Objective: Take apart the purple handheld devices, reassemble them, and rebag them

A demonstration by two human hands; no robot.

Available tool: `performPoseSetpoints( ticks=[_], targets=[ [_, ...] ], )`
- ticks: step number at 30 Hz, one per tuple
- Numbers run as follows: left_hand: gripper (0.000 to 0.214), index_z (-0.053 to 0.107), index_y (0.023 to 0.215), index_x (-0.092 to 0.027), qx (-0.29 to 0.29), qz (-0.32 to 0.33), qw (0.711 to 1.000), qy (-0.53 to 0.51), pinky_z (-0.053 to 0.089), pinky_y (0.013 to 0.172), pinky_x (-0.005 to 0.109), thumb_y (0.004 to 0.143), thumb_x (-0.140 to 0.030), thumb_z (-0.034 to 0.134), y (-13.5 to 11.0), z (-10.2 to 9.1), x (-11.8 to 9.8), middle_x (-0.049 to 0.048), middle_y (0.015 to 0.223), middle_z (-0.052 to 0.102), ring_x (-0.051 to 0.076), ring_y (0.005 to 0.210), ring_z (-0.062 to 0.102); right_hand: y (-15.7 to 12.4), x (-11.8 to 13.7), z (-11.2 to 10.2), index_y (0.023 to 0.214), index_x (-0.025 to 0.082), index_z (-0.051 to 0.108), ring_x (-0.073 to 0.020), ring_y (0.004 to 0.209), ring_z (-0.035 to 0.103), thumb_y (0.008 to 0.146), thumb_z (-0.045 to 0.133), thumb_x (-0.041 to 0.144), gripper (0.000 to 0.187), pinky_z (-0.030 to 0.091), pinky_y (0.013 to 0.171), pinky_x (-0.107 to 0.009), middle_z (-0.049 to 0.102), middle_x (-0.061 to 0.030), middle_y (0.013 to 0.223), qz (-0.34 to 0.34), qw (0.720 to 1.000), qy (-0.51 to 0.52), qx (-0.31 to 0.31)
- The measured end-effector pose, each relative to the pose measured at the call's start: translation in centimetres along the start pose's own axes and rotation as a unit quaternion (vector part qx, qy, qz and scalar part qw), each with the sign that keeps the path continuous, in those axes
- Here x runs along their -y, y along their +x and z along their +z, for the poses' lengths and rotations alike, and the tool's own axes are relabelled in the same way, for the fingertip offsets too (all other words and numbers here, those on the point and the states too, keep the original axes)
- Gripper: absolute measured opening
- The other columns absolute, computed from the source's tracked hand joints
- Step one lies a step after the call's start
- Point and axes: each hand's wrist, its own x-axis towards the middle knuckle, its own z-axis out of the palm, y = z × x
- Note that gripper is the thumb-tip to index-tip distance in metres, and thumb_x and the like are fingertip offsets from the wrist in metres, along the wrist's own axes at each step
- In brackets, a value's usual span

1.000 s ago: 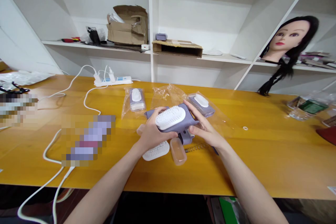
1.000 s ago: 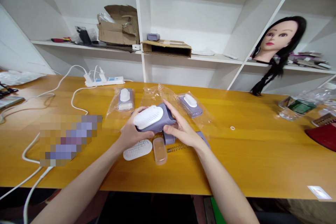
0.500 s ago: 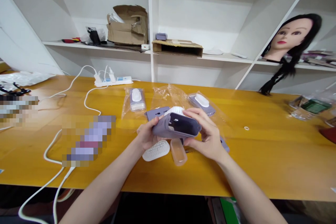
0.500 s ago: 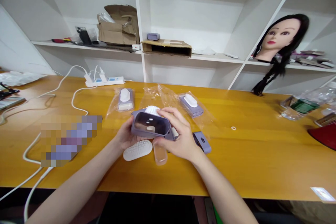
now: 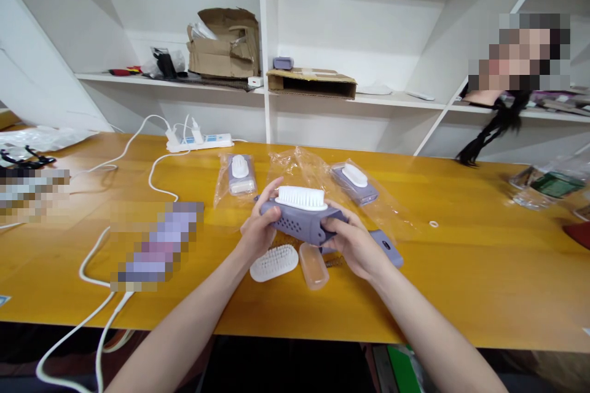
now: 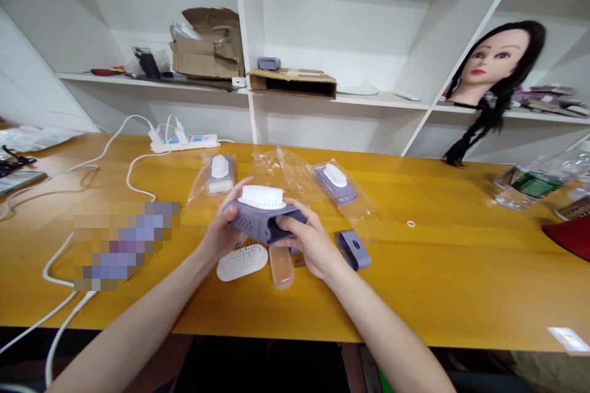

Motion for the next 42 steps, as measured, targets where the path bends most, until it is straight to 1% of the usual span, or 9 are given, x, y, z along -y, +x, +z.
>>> performPoseSetpoints(
  ticks=[4, 9, 12, 19, 28, 31, 33, 38, 42],
  targets=[
    [0.09, 0.047, 0.133, -0.024, 0.024, 0.067, 0.994, 0.078, 0.045, 0.09, 0.035, 0.056, -0.061, 0.074, -0.4, 0.0, 0.4, 0.0103, 0.12, 0.056, 0.028, 0.11, 0.055, 0.4, -0.2, 0.2, 0.1, 0.024, 0.069, -0.0191, 0.086, 0.067, 0.064, 0.072, 0.023, 0.035, 0.054, 0.072, -0.031, 0.073, -0.0029, 0.098, -0.031, 0.999, 0.024, -0.027],
    [0.064, 0.046, 0.132, -0.023, 0.045, 0.14, 0.983, 0.108, 0.04, 0.099, 0.042, 0.08, -0.061, 0.048, -0.7, -0.1, 0.5, 0.0126, 0.124, 0.056, 0.028, 0.114, 0.054, 0.5, -0.7, 0.3, 0.096, 0.024, 0.072, -0.0223, 0.092, 0.069, 0.06, 0.076, 0.02, 0.037, 0.053, 0.084, -0.037, 0.075, -0.0029, 0.096, -0.046, 0.997, 0.051, -0.02],
    [0.063, 0.042, 0.135, -0.024, 0.025, 0.163, 0.97, 0.179, 0.034, 0.105, 0.044, 0.081, -0.054, 0.053, -0.4, -0.1, 0.3, 0.0118, 0.129, 0.054, 0.027, 0.12, 0.05, 0.8, -1.0, -0.1, 0.096, 0.025, 0.072, -0.0235, 0.097, 0.068, 0.06, 0.076, 0.019, 0.037, 0.052, 0.089, -0.04, 0.074, -0.0033, 0.101, -0.065, 0.996, 0.042, -0.037],
    [0.056, 0.039, 0.135, -0.028, -0.057, -0.04, 0.994, 0.081, 0.051, 0.085, 0.036, 0.084, -0.047, 0.054, -0.7, 1.4, 1.2, 0.0091, 0.138, 0.049, 0.026, 0.117, 0.055, 1.4, -2.1, -0.5, 0.101, 0.028, 0.071, -0.0236, 0.125, 0.053, 0.067, 0.072, 0.015, 0.036, 0.037, 0.109, -0.043, 0.063, -0.0033, 0.128, -0.256, 0.955, -0.125, -0.087],
    [0.045, 0.042, 0.123, -0.027, -0.102, -0.001, 0.995, 0.015, 0.049, 0.089, 0.033, 0.082, -0.043, 0.054, -1.3, 2.3, 0.4, 0.006, 0.124, 0.057, 0.022, 0.114, 0.056, 0.5, -2.3, 0.5, 0.12, 0.03, 0.062, -0.0248, 0.134, 0.043, 0.073, 0.071, 0.022, 0.048, 0.028, 0.113, -0.046, 0.05, -0.0054, 0.142, -0.313, 0.922, -0.227, -0.029],
    [0.041, 0.046, 0.117, -0.026, -0.127, -0.004, 0.992, 0.005, 0.049, 0.088, 0.032, 0.08, -0.041, 0.056, -0.6, 1.9, -0.7, 0.0056, 0.125, 0.057, 0.022, 0.113, 0.056, 0.5, -1.4, -0.2, 0.139, 0.032, 0.044, -0.0288, 0.141, 0.032, 0.067, 0.077, 0.039, 0.08, 0.03, 0.112, -0.047, 0.031, -0.0048, 0.155, -0.253, 0.937, -0.217, 0.107],
    [0.043, 0.046, 0.115, -0.027, -0.136, 0.001, 0.991, 0.008, 0.05, 0.084, 0.033, 0.077, -0.041, 0.059, -0.3, 1.7, -1.2, 0.0048, 0.12, 0.059, 0.022, 0.107, 0.059, 0.6, -1.0, -0.5, 0.143, 0.032, 0.038, -0.0306, 0.135, 0.041, 0.069, 0.069, 0.056, 0.083, 0.041, 0.102, -0.046, 0.026, -0.0042, 0.157, -0.174, 0.965, -0.137, 0.138],
    [0.048, 0.05, 0.107, -0.023, -0.07, -0.045, 0.996, 0.044, 0.049, 0.082, 0.033, 0.066, -0.038, 0.07, -0.7, 2.1, -0.9, 0.0053, 0.111, 0.062, 0.023, 0.098, 0.062, 1.1, -1.0, -0.4, 0.135, 0.033, 0.048, -0.0202, 0.096, 0.064, 0.081, 0.058, 0.051, 0.058, 0.052, 0.071, -0.03, 0.06, -0.0036, 0.129, -0.005, 0.999, -0.027, -0.025],
    [0.048, 0.052, 0.112, -0.02, -0.009, -0.07, 0.997, 0.014, 0.045, 0.088, 0.033, 0.074, -0.046, 0.066, -1.2, 2.3, -0.8, 0.0089, 0.122, 0.06, 0.023, 0.104, 0.06, 1.3, -0.9, -0.5, 0.117, 0.029, 0.062, -0.0127, 0.073, 0.064, 0.078, 0.067, 0.043, 0.043, 0.05, 0.063, -0.022, 0.071, 0.0016, 0.096, 0.009, 0.998, 0.039, -0.045]
  ],
)
